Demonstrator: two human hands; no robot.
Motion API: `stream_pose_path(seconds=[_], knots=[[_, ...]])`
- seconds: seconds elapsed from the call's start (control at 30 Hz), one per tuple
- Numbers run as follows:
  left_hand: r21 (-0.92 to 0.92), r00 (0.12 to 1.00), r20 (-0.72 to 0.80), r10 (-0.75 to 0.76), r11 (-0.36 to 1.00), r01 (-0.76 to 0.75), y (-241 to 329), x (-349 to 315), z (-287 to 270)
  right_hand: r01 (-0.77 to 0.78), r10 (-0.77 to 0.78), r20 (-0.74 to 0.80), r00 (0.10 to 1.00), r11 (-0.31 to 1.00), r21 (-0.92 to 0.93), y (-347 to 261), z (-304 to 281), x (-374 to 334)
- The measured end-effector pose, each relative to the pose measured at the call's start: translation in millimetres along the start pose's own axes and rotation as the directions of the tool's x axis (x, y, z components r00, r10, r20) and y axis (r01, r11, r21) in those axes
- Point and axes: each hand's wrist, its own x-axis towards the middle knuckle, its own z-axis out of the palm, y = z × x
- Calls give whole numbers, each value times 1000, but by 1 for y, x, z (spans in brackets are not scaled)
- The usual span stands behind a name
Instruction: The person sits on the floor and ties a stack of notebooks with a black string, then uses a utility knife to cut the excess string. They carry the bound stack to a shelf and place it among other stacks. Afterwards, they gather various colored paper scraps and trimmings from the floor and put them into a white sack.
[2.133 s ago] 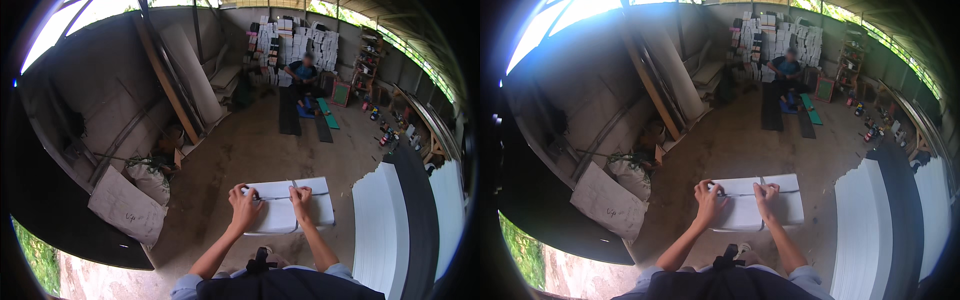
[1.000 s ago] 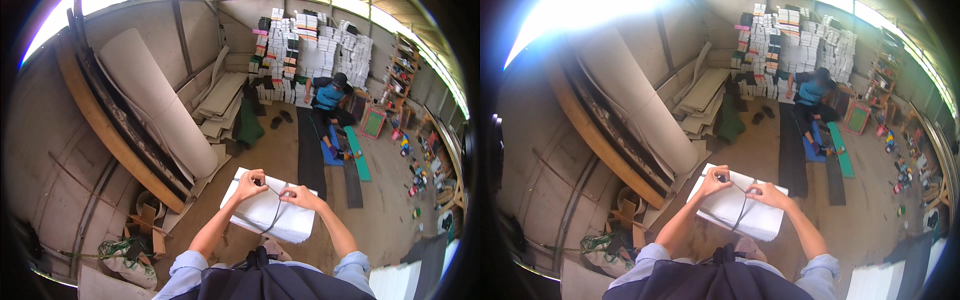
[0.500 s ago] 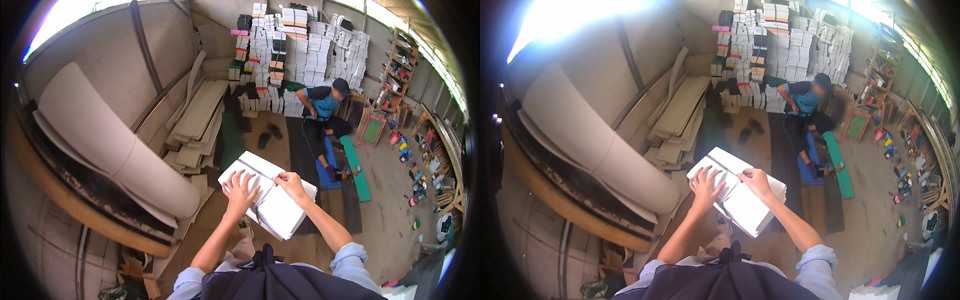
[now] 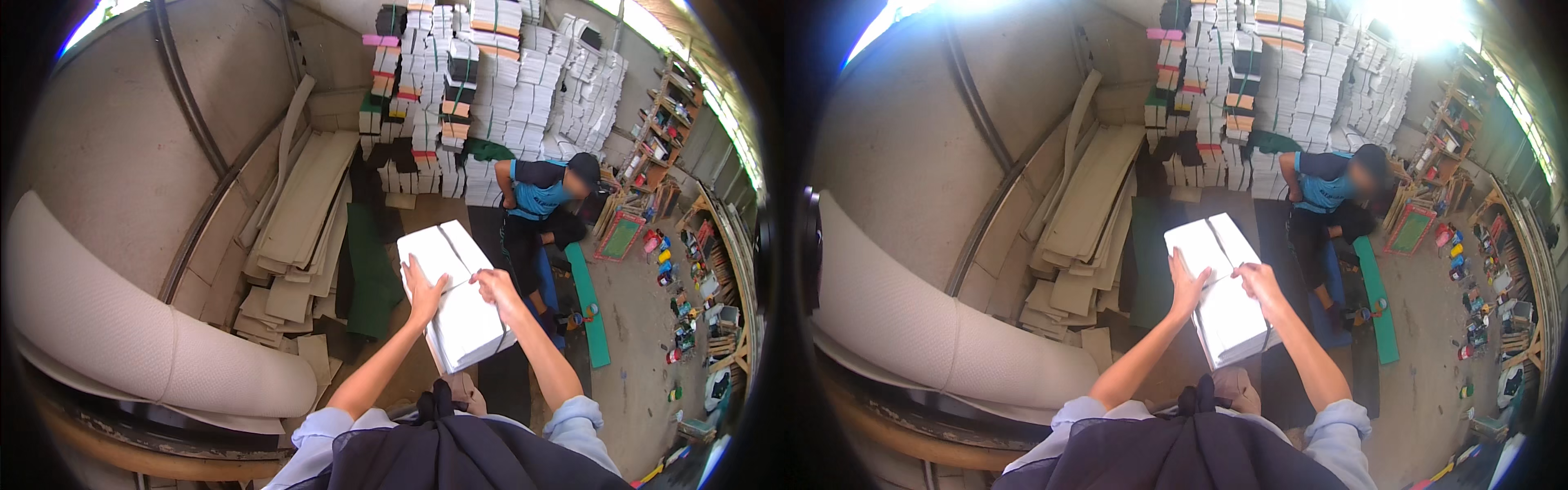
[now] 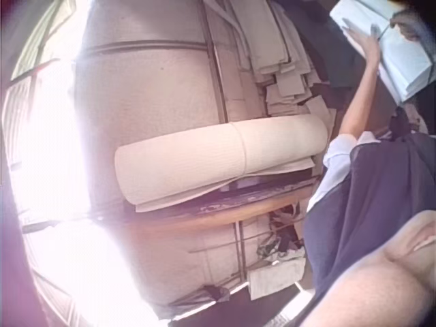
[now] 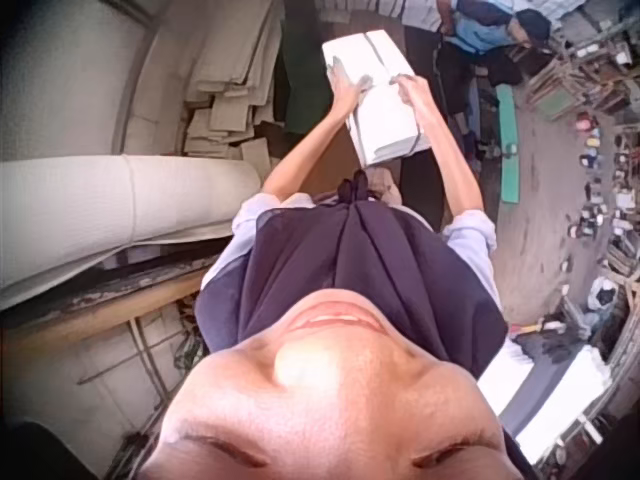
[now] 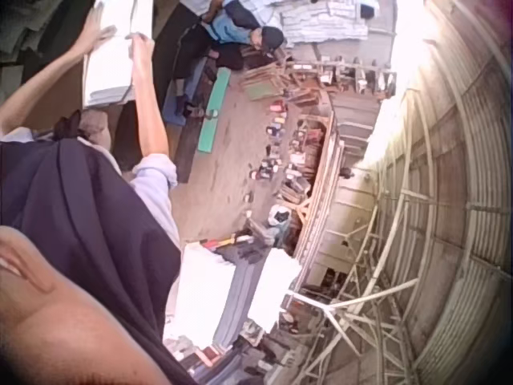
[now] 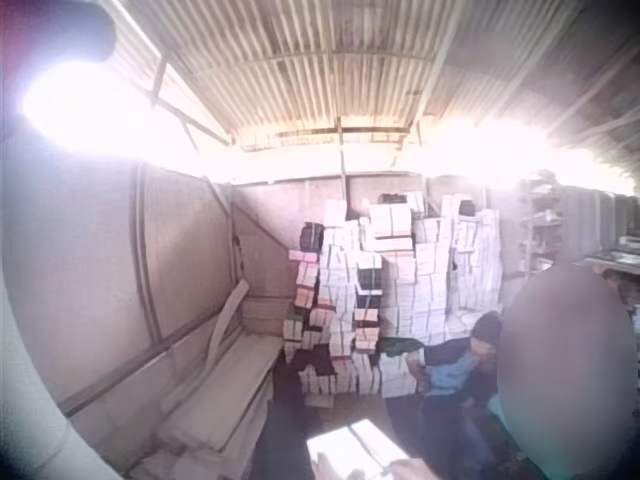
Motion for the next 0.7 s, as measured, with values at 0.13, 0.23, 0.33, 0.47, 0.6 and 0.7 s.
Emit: stream_pose_path(seconds=[0.13, 0.23, 0.33, 0.47, 0.6, 0.7], knots=[[-78, 995, 95, -2, 997, 10, -26, 115, 34, 15, -16, 13, 1000, 996, 87, -22, -24, 115], [-84, 988, 154, 18, 996, -5, -36, 186, 57, 10, -9, -7, 1000, 995, 102, -27, -43, 193], [-29, 988, 153, 36, 999, -31, -51, 257, 76, 16, -16, -6, 1000, 996, 86, -41, -52, 266], [-49, 995, 75, 67, 997, -63, -51, 344, 93, 119, -123, -22, 992, 986, -116, -76, -60, 362], [-30, 990, 49, 129, 991, -128, -38, 423, 97, 219, -229, -34, 973, 959, -177, -119, -69, 449], [112, 987, 32, 160, 980, -162, -48, 471, 101, 257, -267, -54, 962, 956, -142, -137, -71, 513]])
